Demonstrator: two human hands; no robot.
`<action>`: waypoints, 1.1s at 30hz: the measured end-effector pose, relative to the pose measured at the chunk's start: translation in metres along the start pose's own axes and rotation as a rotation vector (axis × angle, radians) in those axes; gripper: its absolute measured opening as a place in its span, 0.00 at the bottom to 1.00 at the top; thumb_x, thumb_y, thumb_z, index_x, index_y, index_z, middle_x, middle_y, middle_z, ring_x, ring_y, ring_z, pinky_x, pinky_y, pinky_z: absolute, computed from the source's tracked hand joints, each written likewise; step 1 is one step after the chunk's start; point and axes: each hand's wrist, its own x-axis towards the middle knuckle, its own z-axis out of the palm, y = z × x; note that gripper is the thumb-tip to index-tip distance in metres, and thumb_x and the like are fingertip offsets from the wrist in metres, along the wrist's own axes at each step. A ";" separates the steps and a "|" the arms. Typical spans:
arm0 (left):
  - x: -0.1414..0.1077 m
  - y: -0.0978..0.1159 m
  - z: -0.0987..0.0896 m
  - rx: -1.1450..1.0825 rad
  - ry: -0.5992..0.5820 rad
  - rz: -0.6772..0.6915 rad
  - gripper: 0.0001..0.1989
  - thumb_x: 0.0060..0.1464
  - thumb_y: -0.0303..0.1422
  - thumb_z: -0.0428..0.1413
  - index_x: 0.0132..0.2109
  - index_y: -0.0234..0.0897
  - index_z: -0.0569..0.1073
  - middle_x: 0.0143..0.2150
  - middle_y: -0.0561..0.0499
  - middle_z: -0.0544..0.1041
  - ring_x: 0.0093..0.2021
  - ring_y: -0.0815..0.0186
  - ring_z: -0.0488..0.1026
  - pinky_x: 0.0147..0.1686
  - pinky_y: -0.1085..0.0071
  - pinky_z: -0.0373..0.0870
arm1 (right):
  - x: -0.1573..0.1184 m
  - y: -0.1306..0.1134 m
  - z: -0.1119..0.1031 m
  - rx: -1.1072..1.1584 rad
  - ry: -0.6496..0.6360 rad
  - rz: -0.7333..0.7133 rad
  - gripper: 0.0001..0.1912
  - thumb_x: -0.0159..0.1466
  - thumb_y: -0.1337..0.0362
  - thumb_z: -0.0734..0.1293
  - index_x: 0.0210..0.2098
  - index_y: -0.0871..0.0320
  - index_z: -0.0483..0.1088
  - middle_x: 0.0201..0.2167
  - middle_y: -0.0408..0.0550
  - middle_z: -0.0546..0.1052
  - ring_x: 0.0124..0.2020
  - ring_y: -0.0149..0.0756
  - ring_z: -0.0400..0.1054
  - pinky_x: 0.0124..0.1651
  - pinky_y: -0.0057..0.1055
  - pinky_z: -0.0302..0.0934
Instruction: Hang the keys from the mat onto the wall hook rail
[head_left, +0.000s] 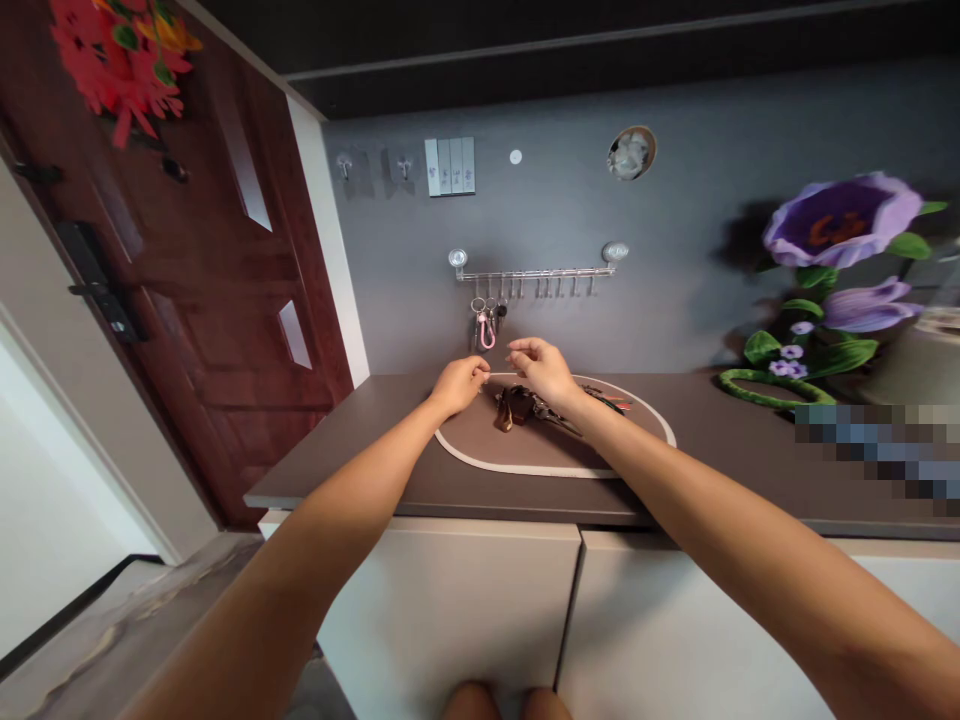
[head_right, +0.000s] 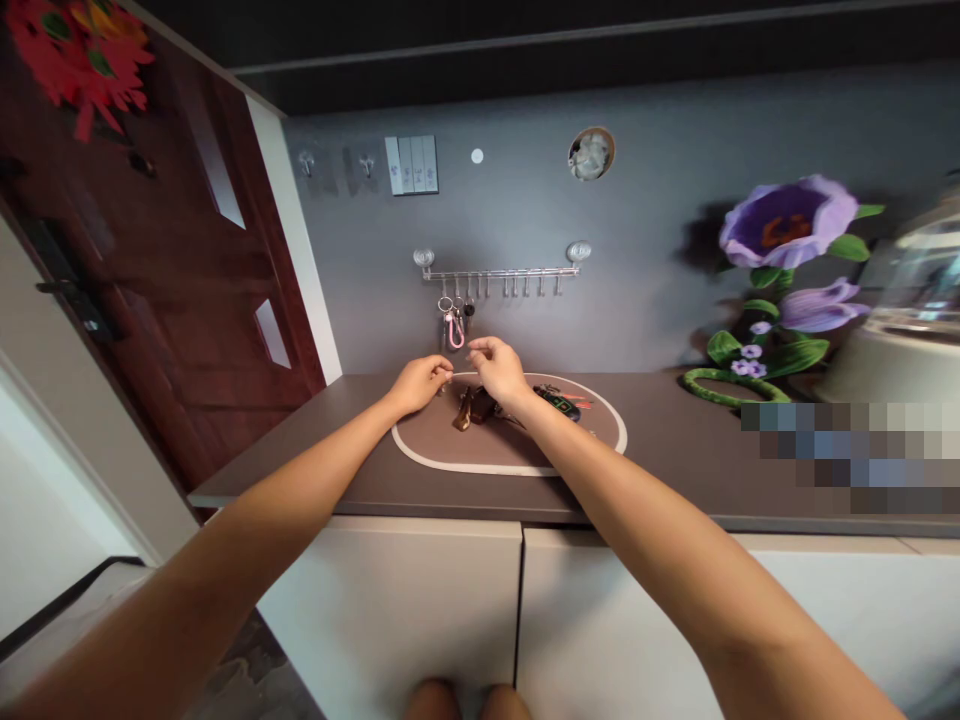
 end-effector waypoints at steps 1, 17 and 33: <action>0.000 0.000 0.000 0.023 0.003 0.004 0.08 0.51 0.29 0.49 0.38 0.34 0.71 0.30 0.51 0.74 0.30 0.70 0.70 0.32 0.75 0.65 | -0.003 0.005 -0.001 -0.065 -0.016 -0.030 0.10 0.56 0.69 0.60 0.37 0.60 0.67 0.30 0.46 0.74 0.31 0.29 0.67 0.37 0.29 0.61; 0.000 -0.004 0.014 0.211 -0.090 0.030 0.14 0.51 0.31 0.50 0.44 0.33 0.71 0.42 0.45 0.73 0.38 0.66 0.69 0.42 0.71 0.63 | -0.013 0.017 0.005 -0.564 -0.124 -0.107 0.13 0.54 0.74 0.59 0.36 0.60 0.70 0.31 0.48 0.75 0.34 0.33 0.68 0.42 0.29 0.58; 0.000 -0.004 0.015 -0.176 -0.025 -0.275 0.05 0.50 0.30 0.52 0.31 0.31 0.70 0.27 0.51 0.72 0.27 0.72 0.66 0.33 0.73 0.64 | -0.012 0.018 0.005 -0.543 -0.127 -0.076 0.12 0.54 0.73 0.60 0.35 0.58 0.71 0.30 0.47 0.75 0.31 0.32 0.68 0.39 0.28 0.58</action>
